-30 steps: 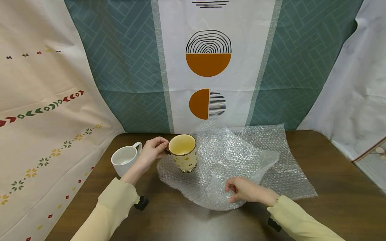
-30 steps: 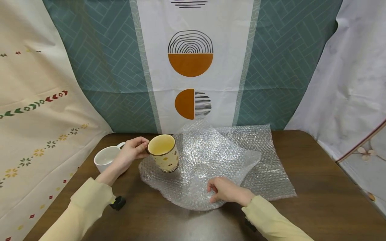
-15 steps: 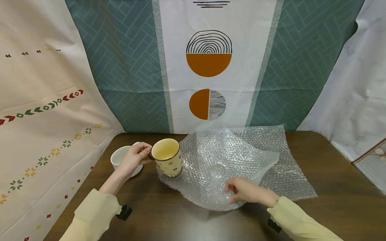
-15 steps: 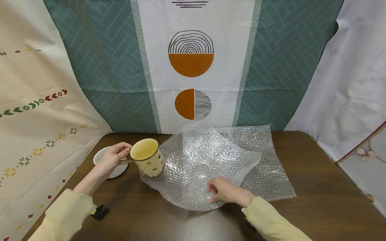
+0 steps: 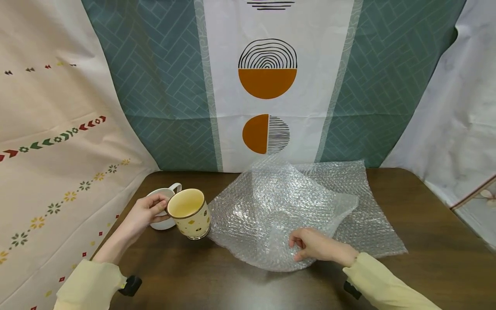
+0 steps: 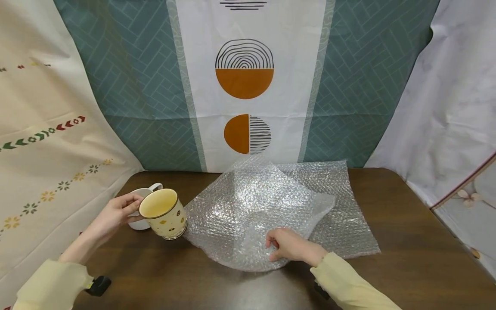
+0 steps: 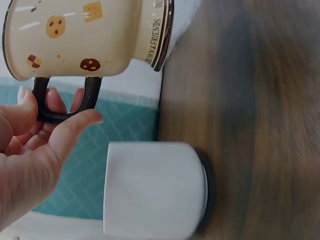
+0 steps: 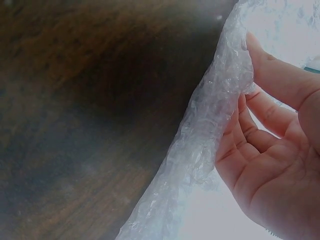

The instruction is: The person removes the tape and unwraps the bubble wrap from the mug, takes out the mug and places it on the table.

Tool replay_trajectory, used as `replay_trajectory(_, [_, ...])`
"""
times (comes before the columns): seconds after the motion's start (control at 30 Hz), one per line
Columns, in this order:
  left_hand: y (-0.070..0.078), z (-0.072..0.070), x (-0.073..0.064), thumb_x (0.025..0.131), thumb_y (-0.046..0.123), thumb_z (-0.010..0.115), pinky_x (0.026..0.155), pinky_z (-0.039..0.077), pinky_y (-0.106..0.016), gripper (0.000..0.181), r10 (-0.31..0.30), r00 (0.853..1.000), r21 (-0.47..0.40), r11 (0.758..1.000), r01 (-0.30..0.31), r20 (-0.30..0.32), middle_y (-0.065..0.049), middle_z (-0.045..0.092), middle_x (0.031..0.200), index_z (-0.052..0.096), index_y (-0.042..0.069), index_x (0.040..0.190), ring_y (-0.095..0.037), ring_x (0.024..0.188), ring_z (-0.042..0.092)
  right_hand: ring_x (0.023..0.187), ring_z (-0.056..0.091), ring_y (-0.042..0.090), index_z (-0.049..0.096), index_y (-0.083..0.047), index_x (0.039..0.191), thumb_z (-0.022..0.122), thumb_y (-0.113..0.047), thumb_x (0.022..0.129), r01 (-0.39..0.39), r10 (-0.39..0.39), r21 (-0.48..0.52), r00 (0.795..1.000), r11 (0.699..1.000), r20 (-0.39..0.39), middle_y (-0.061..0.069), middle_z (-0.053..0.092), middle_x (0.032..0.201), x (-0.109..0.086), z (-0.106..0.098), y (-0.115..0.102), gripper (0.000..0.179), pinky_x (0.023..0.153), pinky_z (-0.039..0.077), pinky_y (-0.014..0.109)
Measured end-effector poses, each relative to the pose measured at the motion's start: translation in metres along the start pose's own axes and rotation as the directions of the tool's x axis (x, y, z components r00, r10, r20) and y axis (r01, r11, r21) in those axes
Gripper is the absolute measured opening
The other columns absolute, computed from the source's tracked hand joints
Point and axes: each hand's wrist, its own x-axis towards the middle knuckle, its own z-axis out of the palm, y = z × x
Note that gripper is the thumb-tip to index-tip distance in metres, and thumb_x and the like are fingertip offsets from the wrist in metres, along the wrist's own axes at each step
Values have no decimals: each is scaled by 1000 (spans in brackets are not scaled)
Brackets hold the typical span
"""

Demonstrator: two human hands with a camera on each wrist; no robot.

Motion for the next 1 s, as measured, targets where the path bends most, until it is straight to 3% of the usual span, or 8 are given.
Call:
replay_trajectory(0.27, [-13, -22, -14, 95, 8, 46, 74, 49, -35, 20, 13, 1000, 7, 1000, -13, 10, -8, 54, 93, 51, -12, 98, -11, 84, 56, 54, 37, 5, 57, -10, 83, 77, -11, 70, 0, 0, 19, 1000, 1000, -1, -5, 43, 61, -3, -2, -1, 24, 52, 38, 26])
replay_trajectory(0.5, [-28, -48, -26, 96, 3, 43, 73, 49, -32, 14, 43, 997, -75, 996, -38, 57, -4, 57, 91, 53, -6, 96, -13, 84, 59, 54, 38, 5, 57, -11, 83, 77, -13, 70, 3, -3, 10, 1000, 1000, 0, -6, 44, 61, -2, 0, 1, 24, 51, 39, 26])
replay_trajectory(0.73, [-39, -71, -36, 97, 6, 41, 75, 48, -34, 17, 38, 995, -37, 999, -35, 95, -3, 58, 95, 55, -5, 98, -13, 90, 59, 55, 38, 5, 57, -11, 83, 77, -13, 69, 0, 0, 5, 1000, 1000, -2, -6, 44, 62, 0, 1, 2, 24, 51, 38, 26])
replay_trajectory(1.0, [-56, -84, -42, 96, -1, 39, 76, 48, -35, 16, 56, 988, -106, 993, -40, 145, -4, 58, 96, 54, -5, 99, -12, 92, 58, 55, 38, 5, 57, -11, 83, 77, -13, 69, 15, -16, -21, 1000, 1000, -9, -7, 43, 62, 0, 0, -1, 24, 51, 38, 25])
